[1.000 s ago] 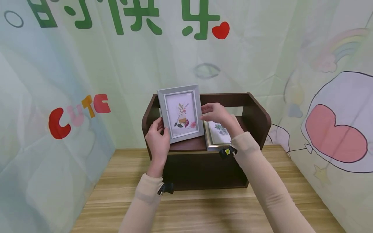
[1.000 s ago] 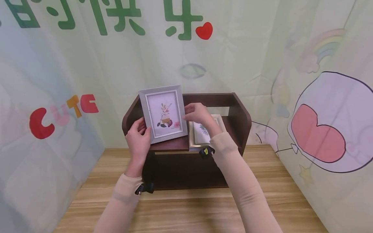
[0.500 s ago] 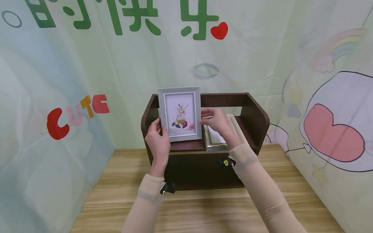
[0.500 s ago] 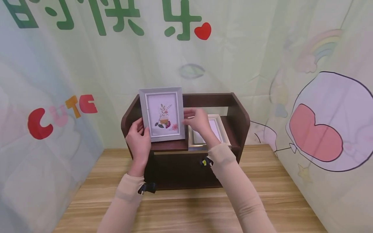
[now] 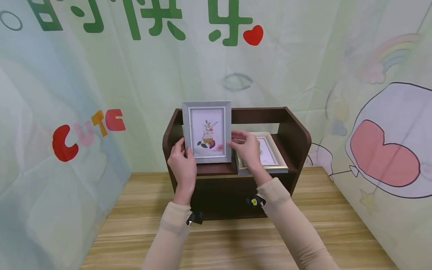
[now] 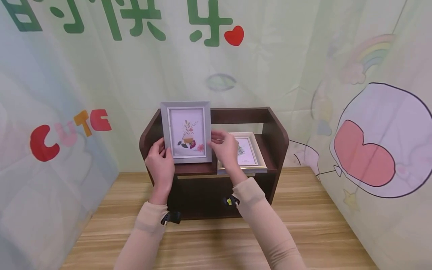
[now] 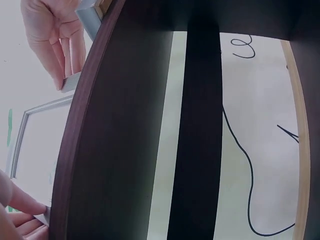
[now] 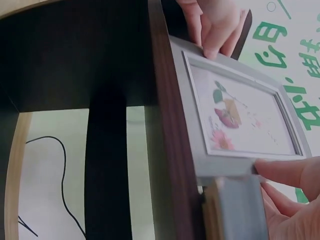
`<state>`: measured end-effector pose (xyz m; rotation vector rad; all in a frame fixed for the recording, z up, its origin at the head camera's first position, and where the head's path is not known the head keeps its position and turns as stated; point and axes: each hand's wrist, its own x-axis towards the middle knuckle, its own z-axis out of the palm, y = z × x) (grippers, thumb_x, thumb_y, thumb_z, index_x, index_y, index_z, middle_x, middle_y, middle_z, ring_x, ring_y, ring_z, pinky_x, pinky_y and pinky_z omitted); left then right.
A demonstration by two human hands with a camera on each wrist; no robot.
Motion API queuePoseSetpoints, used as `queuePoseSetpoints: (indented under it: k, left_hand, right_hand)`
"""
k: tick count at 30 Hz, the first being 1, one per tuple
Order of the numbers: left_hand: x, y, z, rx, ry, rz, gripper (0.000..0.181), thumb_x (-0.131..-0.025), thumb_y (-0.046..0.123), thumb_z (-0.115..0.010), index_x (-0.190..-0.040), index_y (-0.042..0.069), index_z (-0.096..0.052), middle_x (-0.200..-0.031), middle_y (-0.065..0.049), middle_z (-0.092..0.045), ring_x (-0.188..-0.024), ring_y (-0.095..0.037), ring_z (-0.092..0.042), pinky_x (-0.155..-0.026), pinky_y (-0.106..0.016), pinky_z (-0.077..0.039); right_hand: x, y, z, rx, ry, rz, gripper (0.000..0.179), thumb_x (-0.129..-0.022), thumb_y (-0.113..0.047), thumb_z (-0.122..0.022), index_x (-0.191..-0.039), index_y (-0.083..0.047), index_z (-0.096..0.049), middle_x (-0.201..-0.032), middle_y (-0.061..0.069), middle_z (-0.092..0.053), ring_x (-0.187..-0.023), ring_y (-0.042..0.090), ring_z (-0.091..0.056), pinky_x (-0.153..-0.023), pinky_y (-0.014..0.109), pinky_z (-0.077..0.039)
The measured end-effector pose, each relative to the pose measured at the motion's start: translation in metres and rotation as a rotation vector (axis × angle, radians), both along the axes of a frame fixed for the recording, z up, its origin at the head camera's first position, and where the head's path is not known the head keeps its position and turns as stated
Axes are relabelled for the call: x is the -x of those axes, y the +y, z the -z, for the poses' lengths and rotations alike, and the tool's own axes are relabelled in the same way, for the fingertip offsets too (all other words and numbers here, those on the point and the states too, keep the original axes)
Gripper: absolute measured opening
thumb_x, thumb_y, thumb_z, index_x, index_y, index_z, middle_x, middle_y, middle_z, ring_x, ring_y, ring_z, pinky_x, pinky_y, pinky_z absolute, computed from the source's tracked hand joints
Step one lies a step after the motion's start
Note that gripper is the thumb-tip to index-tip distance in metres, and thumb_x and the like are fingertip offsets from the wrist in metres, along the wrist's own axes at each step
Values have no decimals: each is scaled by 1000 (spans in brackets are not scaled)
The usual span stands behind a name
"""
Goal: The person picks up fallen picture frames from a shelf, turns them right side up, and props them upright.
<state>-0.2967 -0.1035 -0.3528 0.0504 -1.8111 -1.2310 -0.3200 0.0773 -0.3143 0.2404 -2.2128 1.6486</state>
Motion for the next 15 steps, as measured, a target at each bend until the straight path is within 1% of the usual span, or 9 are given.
queuePoseSetpoints:
  k: [4,6,11,15]
  left_hand:
    - [-1,0,1,-2,4,-10,31,-87,-4,-60,-118,-2,-63,-106,-21,-65,-101,-31,-64,-85,-41,-55]
    - [-2,0,1,-2,-8,-10,32,-87,-3,-61,-119,-1,-63,-109,-20,-65,-102,-30,-64,-86,-41,-55]
    - [-9,2,1,-21,-60,9,38,-88,5,-63,-126,1,-59,-120,-19,-62,-109,-30,-61,-92,-41,-52]
    - [-13,3,0,-40,-103,30,46,-89,9,-63,-133,0,-53,-130,-19,-57,-117,-30,-56,-99,-41,-47]
  right_hand:
    - [-5,-6,5,13,26,27,33,-80,-5,-73,-112,0,-67,-107,17,-70,-96,26,-69,-81,35,-56]
    - [-6,-9,7,13,39,46,33,-80,-4,-73,-112,1,-67,-107,17,-70,-95,26,-70,-81,34,-56]
    - [-7,-14,9,14,75,67,33,-79,-1,-72,-112,2,-67,-107,19,-70,-95,27,-70,-81,35,-56]
    - [-7,-18,10,27,98,55,33,-79,1,-72,-111,4,-66,-107,20,-69,-95,29,-69,-81,35,-56]
